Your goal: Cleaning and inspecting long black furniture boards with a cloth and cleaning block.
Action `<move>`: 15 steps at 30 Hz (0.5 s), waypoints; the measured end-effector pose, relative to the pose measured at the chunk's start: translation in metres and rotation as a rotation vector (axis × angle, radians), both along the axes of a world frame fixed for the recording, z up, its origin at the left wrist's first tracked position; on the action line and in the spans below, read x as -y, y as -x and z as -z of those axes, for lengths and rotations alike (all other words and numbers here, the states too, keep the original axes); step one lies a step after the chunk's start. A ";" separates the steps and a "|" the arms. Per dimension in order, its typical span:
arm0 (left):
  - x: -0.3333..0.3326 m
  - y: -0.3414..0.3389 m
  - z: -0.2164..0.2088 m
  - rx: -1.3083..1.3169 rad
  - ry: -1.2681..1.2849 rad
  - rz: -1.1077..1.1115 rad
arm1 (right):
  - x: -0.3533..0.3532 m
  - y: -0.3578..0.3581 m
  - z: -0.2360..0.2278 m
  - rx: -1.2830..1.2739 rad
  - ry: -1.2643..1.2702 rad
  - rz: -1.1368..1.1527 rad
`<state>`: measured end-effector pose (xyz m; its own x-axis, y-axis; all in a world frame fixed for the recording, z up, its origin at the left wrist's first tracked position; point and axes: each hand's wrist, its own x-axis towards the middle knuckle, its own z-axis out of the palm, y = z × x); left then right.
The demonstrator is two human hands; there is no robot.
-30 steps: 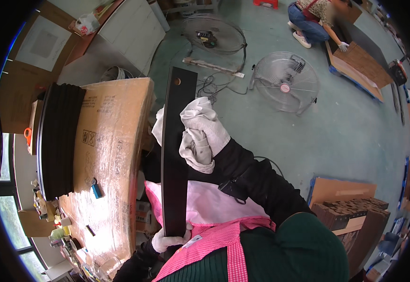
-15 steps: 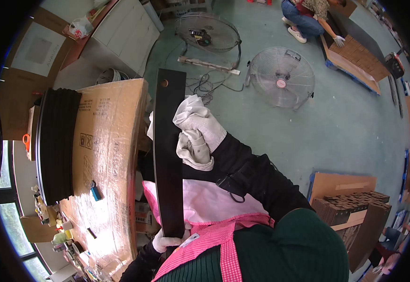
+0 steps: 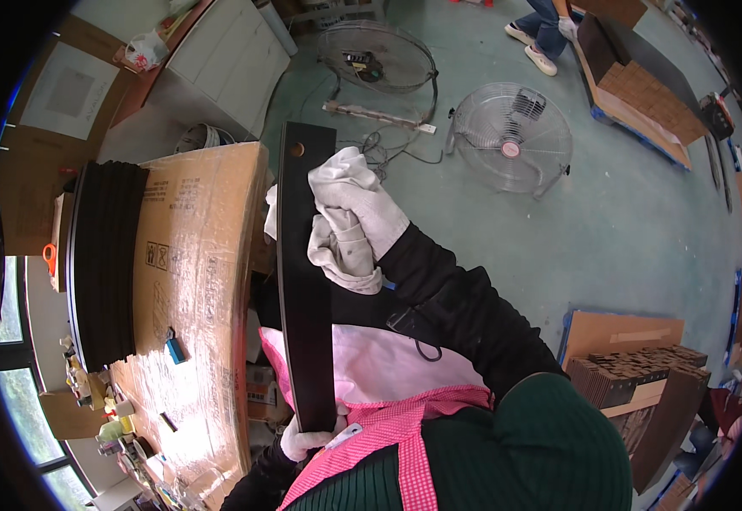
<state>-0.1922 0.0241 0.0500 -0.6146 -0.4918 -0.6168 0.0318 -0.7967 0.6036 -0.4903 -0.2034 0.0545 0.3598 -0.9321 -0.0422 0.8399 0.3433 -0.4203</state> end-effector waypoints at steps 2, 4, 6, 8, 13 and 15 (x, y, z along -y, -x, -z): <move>-0.004 0.001 0.000 0.010 0.010 -0.020 | 0.002 -0.007 -0.017 -0.119 -0.142 0.010; -0.002 0.002 0.000 0.016 0.024 -0.027 | 0.004 -0.009 -0.011 -0.192 -0.124 0.111; 0.000 0.001 0.000 -0.005 0.014 -0.022 | 0.004 -0.005 -0.008 -0.069 -0.151 0.020; 0.000 0.000 0.000 -0.008 0.012 -0.023 | 0.004 -0.005 -0.010 -0.116 -0.038 0.093; 0.000 0.003 -0.004 0.008 0.006 -0.042 | 0.002 -0.010 -0.019 -0.047 0.019 0.107; 0.001 0.000 -0.002 -0.031 -0.002 -0.007 | 0.005 -0.009 -0.016 -0.127 0.024 0.128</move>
<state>-0.1917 0.0228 0.0522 -0.6301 -0.4949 -0.5984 0.0564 -0.7977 0.6004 -0.4814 -0.2081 0.0702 0.2309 -0.9713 -0.0572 0.8158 0.2252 -0.5326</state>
